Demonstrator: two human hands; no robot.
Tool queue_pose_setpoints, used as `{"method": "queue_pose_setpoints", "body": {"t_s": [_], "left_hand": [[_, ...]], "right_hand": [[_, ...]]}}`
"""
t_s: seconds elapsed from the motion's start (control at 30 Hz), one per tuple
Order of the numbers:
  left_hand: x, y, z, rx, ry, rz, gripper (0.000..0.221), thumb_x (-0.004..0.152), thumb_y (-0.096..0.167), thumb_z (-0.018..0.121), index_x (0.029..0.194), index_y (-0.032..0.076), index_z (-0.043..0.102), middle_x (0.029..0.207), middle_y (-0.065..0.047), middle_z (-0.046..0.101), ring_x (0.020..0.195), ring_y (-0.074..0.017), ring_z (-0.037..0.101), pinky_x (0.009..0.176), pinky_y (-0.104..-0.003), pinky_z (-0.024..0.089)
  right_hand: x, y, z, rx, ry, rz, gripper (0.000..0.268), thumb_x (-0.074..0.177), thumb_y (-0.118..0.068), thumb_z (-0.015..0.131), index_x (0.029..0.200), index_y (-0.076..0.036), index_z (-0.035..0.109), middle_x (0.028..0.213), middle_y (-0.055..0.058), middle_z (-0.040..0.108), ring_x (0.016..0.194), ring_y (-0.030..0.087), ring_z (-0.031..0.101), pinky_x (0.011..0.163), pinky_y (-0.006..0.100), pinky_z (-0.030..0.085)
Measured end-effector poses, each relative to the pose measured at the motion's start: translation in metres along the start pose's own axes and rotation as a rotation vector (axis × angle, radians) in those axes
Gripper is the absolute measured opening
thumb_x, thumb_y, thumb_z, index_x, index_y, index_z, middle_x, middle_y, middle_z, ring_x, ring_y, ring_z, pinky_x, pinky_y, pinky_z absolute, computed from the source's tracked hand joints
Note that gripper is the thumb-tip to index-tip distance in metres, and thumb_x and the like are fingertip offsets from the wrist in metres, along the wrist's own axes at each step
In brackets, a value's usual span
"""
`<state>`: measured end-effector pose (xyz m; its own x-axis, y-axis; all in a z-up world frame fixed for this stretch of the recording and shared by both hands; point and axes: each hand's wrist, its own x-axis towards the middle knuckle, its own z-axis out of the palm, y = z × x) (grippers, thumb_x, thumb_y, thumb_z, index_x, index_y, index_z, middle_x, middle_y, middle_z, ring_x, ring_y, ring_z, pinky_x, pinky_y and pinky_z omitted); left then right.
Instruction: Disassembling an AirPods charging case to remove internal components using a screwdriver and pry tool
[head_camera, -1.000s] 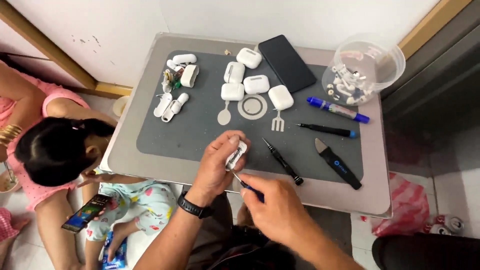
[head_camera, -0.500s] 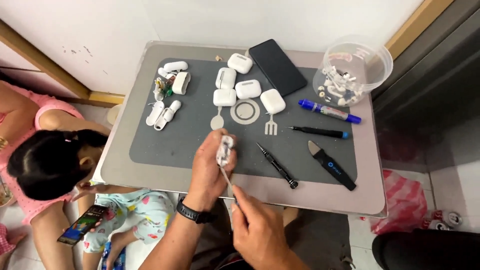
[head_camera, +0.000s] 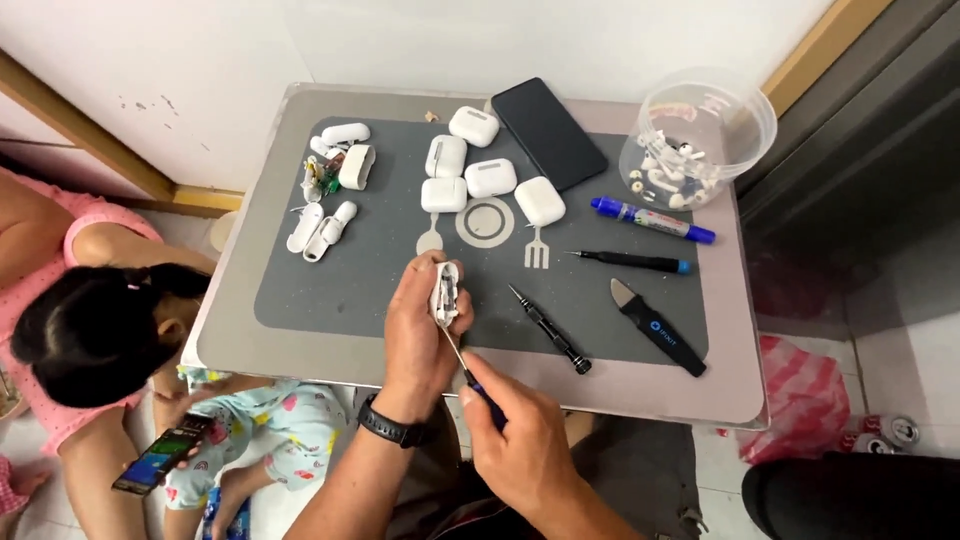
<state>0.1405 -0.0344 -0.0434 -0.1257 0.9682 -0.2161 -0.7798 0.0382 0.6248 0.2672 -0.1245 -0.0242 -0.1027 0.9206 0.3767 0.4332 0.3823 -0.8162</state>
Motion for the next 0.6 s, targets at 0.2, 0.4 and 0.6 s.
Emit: {"method": "queue_pose_setpoints", "body": {"t_s": [0.2, 0.4, 0.6], "left_hand": [[-0.001, -0.007, 0.000, 0.081, 0.048, 0.057, 0.020, 0.103, 0.017, 0.054, 0.118, 0.005, 0.059, 0.091, -0.008, 0.062, 0.062, -0.0129, 0.056, 0.048, -0.025, 0.041], [-0.003, -0.005, 0.010, 0.257, 0.147, 0.117, 0.022, 0.103, 0.019, 0.054, 0.118, 0.004, 0.058, 0.091, -0.007, 0.057, 0.067, -0.0138, 0.058, 0.053, -0.027, 0.046], [-0.002, -0.001, 0.013, 0.375, 0.131, 0.019, 0.024, 0.104, 0.019, 0.051, 0.117, 0.004, 0.064, 0.084, -0.011, 0.062, 0.063, -0.0131, 0.056, 0.048, -0.024, 0.042]], "right_hand": [[0.002, 0.008, 0.008, -0.019, 0.055, 0.036, 0.033, 0.083, -0.007, 0.066, 0.115, 0.001, 0.071, 0.097, 0.015, 0.082, 0.071, 0.028, 0.078, 0.060, 0.035, 0.059], [0.012, 0.026, 0.002, -0.069, 0.101, 0.184, 0.033, 0.086, -0.016, 0.067, 0.117, -0.006, 0.074, 0.072, 0.008, 0.075, 0.052, 0.021, 0.061, 0.050, 0.034, 0.050], [0.038, 0.026, 0.005, 0.137, 0.091, 0.300, 0.042, 0.079, -0.021, 0.079, 0.119, -0.011, 0.071, 0.077, 0.008, 0.075, 0.064, 0.020, 0.067, 0.060, 0.035, 0.056]]}}
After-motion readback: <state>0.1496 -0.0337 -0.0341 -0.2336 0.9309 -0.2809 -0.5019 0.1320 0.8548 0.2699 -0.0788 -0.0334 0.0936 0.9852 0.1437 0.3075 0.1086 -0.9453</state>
